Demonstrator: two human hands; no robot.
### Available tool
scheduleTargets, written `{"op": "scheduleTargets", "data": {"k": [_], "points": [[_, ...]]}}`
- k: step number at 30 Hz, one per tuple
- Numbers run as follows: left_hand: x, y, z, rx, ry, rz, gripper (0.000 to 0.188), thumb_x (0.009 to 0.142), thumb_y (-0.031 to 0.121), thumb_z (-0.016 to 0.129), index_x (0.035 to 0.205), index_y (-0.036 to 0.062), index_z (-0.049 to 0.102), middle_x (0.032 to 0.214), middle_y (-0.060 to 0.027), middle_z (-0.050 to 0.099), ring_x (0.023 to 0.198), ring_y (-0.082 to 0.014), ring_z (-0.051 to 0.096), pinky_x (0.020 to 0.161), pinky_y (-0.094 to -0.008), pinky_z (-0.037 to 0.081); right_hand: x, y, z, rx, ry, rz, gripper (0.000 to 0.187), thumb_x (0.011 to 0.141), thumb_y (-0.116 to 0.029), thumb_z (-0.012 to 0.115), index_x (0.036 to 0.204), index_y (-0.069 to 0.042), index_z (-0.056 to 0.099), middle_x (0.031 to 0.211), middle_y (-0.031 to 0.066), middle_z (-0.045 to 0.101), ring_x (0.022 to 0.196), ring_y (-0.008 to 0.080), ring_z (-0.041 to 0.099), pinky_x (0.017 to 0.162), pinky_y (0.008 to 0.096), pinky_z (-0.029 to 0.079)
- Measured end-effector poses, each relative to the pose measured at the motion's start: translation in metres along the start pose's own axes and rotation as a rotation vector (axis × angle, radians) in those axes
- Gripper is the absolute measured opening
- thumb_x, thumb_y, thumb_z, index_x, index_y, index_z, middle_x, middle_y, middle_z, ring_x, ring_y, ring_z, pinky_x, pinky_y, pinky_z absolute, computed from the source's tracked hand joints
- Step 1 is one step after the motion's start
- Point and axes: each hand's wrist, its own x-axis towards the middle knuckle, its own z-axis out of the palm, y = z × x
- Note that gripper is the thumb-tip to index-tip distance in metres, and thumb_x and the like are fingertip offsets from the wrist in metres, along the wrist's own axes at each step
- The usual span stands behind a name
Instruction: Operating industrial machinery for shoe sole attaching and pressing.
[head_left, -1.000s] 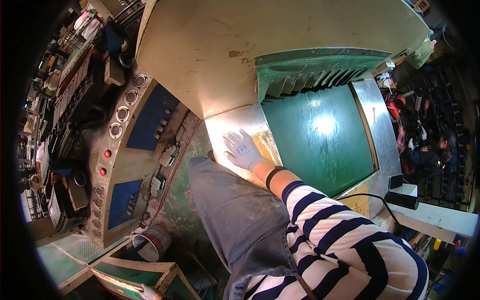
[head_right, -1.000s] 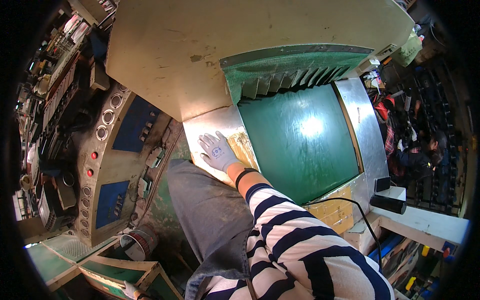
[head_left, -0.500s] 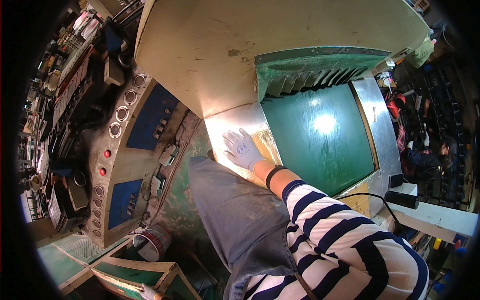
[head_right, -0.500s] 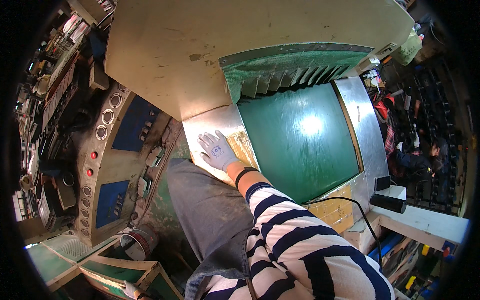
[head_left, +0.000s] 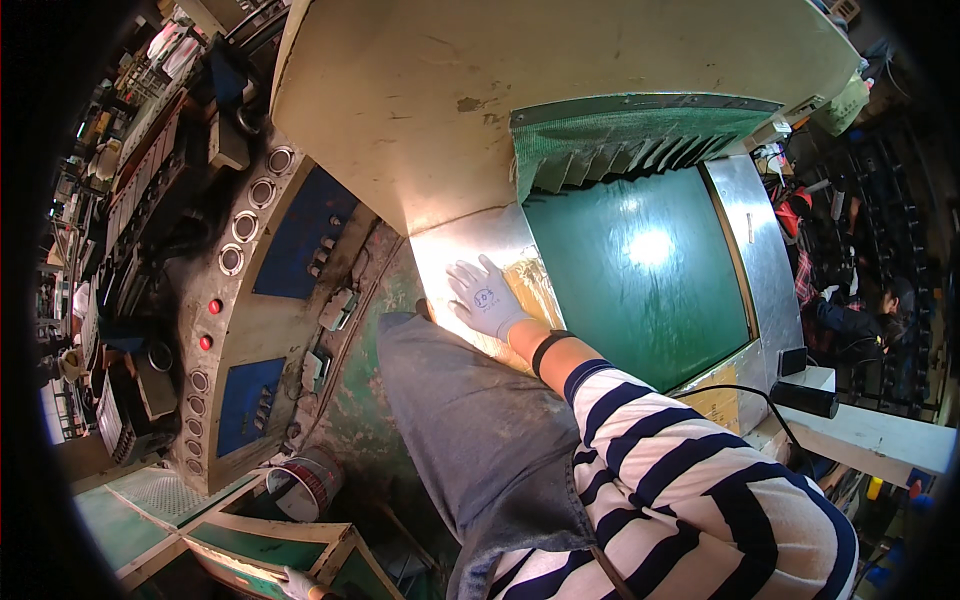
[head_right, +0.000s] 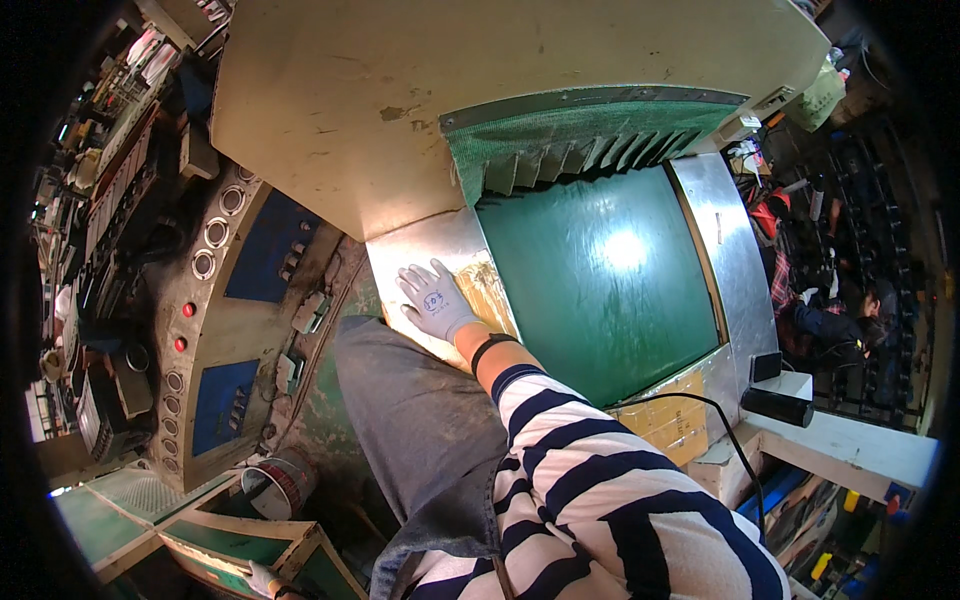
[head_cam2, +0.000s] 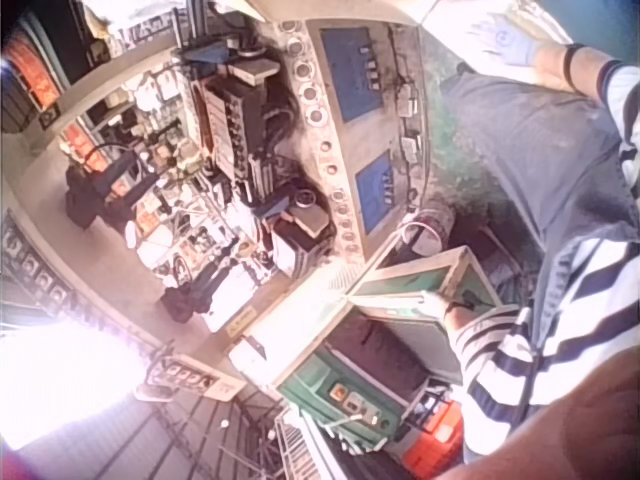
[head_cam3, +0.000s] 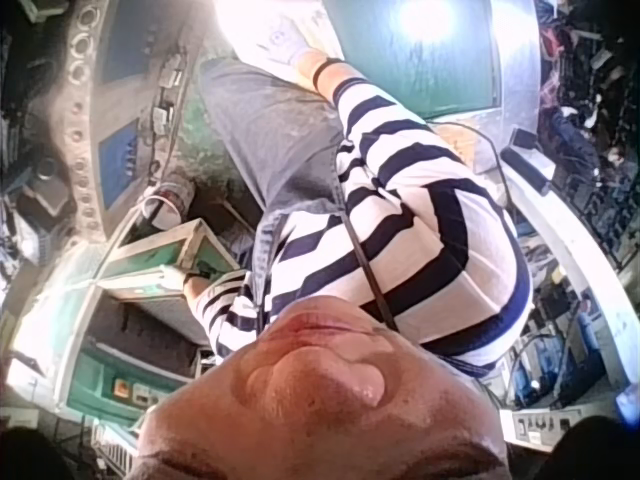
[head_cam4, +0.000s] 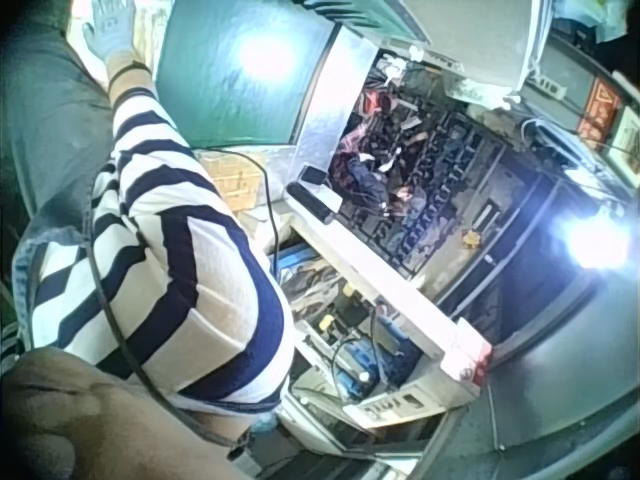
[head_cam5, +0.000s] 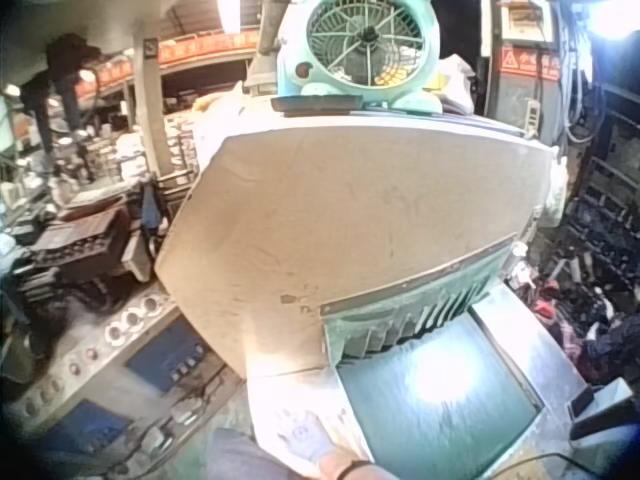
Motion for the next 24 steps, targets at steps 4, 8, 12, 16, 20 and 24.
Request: {"op": "scheduleTargets", "data": {"k": [4, 8, 12, 16, 20, 24], "points": [[0.0006, -0.0007, 0.0009, 0.143, 0.047, 0.104, 0.065, 0.100, 0.045, 0.052, 0.140, -0.0058, 0.048, 0.143, -0.0260, 0.050, 0.129, -0.0396, 0.050, 0.110, -0.0422, 0.038, 0.0002, -0.0005, -0.0022, 0.018, 0.004, 0.002, 0.050, 0.098, -0.042, 0.046, 0.132, -0.008, 0.058, 0.147, 0.0065, 0.049, 0.141, 0.0201, 0.038, 0.119, 0.0504, 0.019], [-0.0012, -0.0010, 0.0019, 0.053, 0.056, 0.036, 0.066, 0.099, 0.045, 0.052, 0.140, -0.0061, 0.047, 0.144, -0.0266, 0.049, 0.130, -0.0396, 0.049, 0.111, -0.0426, 0.037, 0.0005, -0.0014, -0.0054, 0.009, 0.021, -0.001, 0.050, 0.097, -0.042, 0.047, 0.132, -0.008, 0.059, 0.147, 0.0064, 0.049, 0.141, 0.0202, 0.038, 0.119, 0.0506, 0.019], [-0.0016, 0.0003, 0.0012, 0.059, 0.062, 0.021, 0.066, 0.099, 0.045, 0.052, 0.141, -0.0063, 0.047, 0.144, -0.0270, 0.049, 0.130, -0.0399, 0.049, 0.111, -0.0427, 0.037, 0.0015, -0.0022, -0.0086, -0.001, -0.108, 0.025, 0.054, 0.098, -0.042, 0.046, 0.142, -0.012, 0.049, 0.152, 0.0044, 0.044, 0.143, 0.0193, 0.036, 0.120, 0.0502, 0.018], [-0.0029, 0.0018, -0.0006, 0.110, 0.038, 0.026, 0.066, 0.099, 0.045, 0.052, 0.142, -0.0060, 0.046, 0.145, -0.0268, 0.048, 0.131, -0.0398, 0.048, 0.112, -0.0427, 0.037, 0.0021, -0.0025, -0.0090, -0.026, -0.120, 0.024, 0.054, 0.098, -0.043, 0.046, 0.143, -0.012, 0.048, 0.153, 0.0046, 0.044, 0.143, 0.0194, 0.036, 0.120, 0.0506, 0.017], [-0.0048, 0.0013, 0.0009, 0.042, 0.079, 0.053, 0.066, 0.100, 0.044, 0.052, 0.142, -0.0058, 0.046, 0.145, -0.0268, 0.048, 0.131, -0.0399, 0.048, 0.112, -0.0430, 0.036, 0.0024, -0.0021, -0.0075, 0.000, -0.117, 0.026, 0.055, 0.098, -0.043, 0.047, 0.143, -0.012, 0.048, 0.153, 0.0047, 0.044, 0.143, 0.0196, 0.036, 0.120, 0.0506, 0.017], [-0.0014, -0.0015, 0.0019, 0.060, 0.061, 0.098, 0.065, 0.100, 0.045, 0.051, 0.142, -0.0053, 0.046, 0.146, -0.0263, 0.048, 0.132, -0.0391, 0.047, 0.112, -0.0430, 0.036, 0.0020, -0.0019, -0.0063, 0.005, -0.111, 0.025, 0.055, 0.097, -0.043, 0.047, 0.143, -0.012, 0.048, 0.153, 0.0048, 0.044, 0.144, 0.0196, 0.036, 0.120, 0.0505, 0.017]]}}
